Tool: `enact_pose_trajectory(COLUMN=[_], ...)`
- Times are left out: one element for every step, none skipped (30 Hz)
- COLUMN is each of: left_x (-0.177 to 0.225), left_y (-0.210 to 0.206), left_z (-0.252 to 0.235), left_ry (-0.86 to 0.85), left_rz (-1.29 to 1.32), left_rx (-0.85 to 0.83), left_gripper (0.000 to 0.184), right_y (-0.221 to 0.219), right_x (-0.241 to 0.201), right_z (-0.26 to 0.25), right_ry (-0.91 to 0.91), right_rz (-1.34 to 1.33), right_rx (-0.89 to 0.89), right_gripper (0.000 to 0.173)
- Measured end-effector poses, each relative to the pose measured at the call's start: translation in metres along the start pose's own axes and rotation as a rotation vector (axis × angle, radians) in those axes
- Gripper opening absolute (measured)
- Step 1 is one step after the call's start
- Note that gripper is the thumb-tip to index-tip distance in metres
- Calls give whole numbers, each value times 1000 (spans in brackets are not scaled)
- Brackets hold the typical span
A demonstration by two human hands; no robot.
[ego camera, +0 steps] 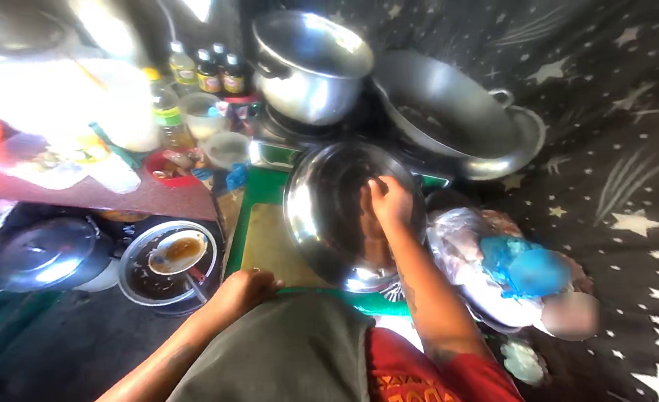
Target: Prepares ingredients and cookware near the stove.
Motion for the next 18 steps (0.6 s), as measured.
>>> enact_pose_trajectory(left_x=[-1,-1,0,3,4,3,2,1,1,0,0,0,0,0,0,-1,-1,-2], left_y=[-1,-2,-1,1,3,4,4,5,6,6,6,6,6,5,5,4,3,1], left_z=[-3,-5,-7,-9,-11,-13,-15,-16,-17,-18,-20,-23,-25,-28,-30,-32,-35,-39], left_ry=[1,1,25,85,132,155,157,153,153,149,145,145,135,120,98,72,46,15], left_rz=[-1,3,19,52,75,80,77,68,61,59,62,68,73,79,79,74,70,65], left_rx=[8,26,33,15,0,-3,8,22,33,42,45,43,48,58,72,89,103,118], left_gripper=[37,33,28,30,39,45,47,46,45,44,43,43,41,40,39,38,38,37], right_y=[-2,-3,-3,-1,-1,0,1,1,1,0,-1,0,1,3,6,9,12,14], right_x=[0,-1,-2,-3,-2,-1,0,1,1,1,1,0,-2,-7,-14,-21,-27,-31], right_z=[1,3,4,5,7,9,11,14,17,21,25,29,33,37,40,42,43,42], right_ry=[13,37,54,69,82,90,91,92,91,85,81,86,102,128,157,187,202,217], right_rz=[12,20,23,17,3,-8,-10,-5,-6,-18,-38,-58,-77,-95,-106,-108,-95,-80], right_rx=[-5,-8,-15,-20,-19,-12,-10,-8,-6,-10,-2,19,45,68,89,114,128,161], right_gripper=[37,37,37,37,36,35,34,34,34,34,34,33,33,33,32,32,31,29])
Point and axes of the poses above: each hand's wrist, its own z-axis away from the middle knuckle, its own y-axis out of the back of the hand, x = y × z, the point moved 1 cm from there along -z, towards the middle knuckle, and after that the axes turned 9 degrees about z, right-handed, at the moved point
